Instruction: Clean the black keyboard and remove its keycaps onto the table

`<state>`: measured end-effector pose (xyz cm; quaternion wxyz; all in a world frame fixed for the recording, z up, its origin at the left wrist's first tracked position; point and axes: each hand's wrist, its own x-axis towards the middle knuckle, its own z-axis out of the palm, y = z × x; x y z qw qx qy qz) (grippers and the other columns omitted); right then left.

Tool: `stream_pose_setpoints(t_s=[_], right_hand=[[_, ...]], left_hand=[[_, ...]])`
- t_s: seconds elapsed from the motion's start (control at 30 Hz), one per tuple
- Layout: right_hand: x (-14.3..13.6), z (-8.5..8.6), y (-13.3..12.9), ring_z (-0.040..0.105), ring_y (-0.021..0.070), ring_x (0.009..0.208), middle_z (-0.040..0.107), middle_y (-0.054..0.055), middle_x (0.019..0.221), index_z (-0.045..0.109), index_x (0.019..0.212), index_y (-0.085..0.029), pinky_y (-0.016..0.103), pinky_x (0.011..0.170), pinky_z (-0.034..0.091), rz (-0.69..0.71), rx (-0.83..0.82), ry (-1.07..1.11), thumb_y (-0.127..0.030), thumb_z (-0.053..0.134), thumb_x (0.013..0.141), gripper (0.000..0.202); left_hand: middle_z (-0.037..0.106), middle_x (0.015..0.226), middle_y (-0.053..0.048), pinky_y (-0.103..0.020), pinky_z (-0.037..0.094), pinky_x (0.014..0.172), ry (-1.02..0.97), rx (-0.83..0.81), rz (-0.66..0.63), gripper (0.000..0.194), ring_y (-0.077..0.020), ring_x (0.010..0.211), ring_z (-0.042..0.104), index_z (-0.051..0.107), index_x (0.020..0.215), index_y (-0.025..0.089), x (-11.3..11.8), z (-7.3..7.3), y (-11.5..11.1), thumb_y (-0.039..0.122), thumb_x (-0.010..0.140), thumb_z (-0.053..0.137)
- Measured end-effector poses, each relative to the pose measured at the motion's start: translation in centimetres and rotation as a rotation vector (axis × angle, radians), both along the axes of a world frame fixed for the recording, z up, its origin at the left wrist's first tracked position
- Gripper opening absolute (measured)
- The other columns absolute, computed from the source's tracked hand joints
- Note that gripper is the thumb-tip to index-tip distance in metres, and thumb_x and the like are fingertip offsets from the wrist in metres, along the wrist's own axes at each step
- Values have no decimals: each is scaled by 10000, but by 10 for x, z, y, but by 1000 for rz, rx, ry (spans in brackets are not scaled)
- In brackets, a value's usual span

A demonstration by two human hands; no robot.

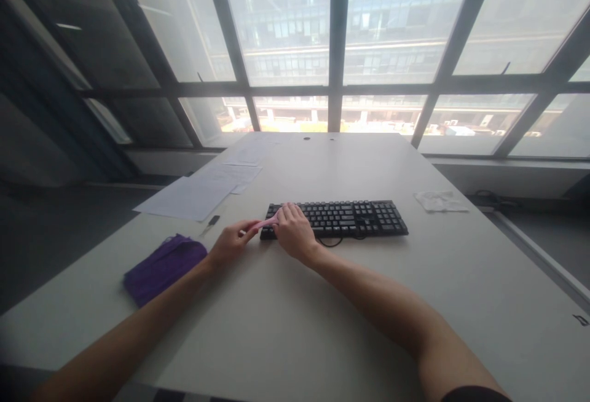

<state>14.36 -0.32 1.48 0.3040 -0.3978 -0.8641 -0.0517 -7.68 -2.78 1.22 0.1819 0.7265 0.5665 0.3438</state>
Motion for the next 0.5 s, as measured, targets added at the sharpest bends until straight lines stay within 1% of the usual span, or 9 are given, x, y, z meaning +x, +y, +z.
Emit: stream_pose_setpoints(t_s=[0.23,0.33,0.43,0.5], right_hand=[[0,0,0,461,301,1362,552,228,1411,568,1313,-30,431,1179,318,6,-2,1,-293,477,1003,417],[0,1,0,449,296,1375,548,227,1418,557,1333,-35,443,1179,318,5,3,18,-285,442,1013,422],[0,1,-1,433,291,1391,529,233,1439,537,1356,-26,452,1184,312,12,15,36,-272,412,1020,435],[0,0,-1,436,294,1387,532,230,1437,542,1349,-25,454,1186,310,18,16,35,-274,424,1016,432]], left_hand=[[741,1154,-103,-291,537,761,-12,12,-9,525,-246,972,688,732,1147,172,1,1,0,595,915,524],[740,1152,-104,-293,540,762,-23,37,-4,518,-244,971,689,731,1144,172,1,2,-1,590,917,526],[737,1163,-108,-307,540,807,-26,48,-11,517,-249,993,686,728,1154,175,2,3,-2,588,917,528],[736,1167,-109,-317,535,843,-21,38,-20,520,-254,1012,681,727,1158,173,2,3,-1,587,919,523]])
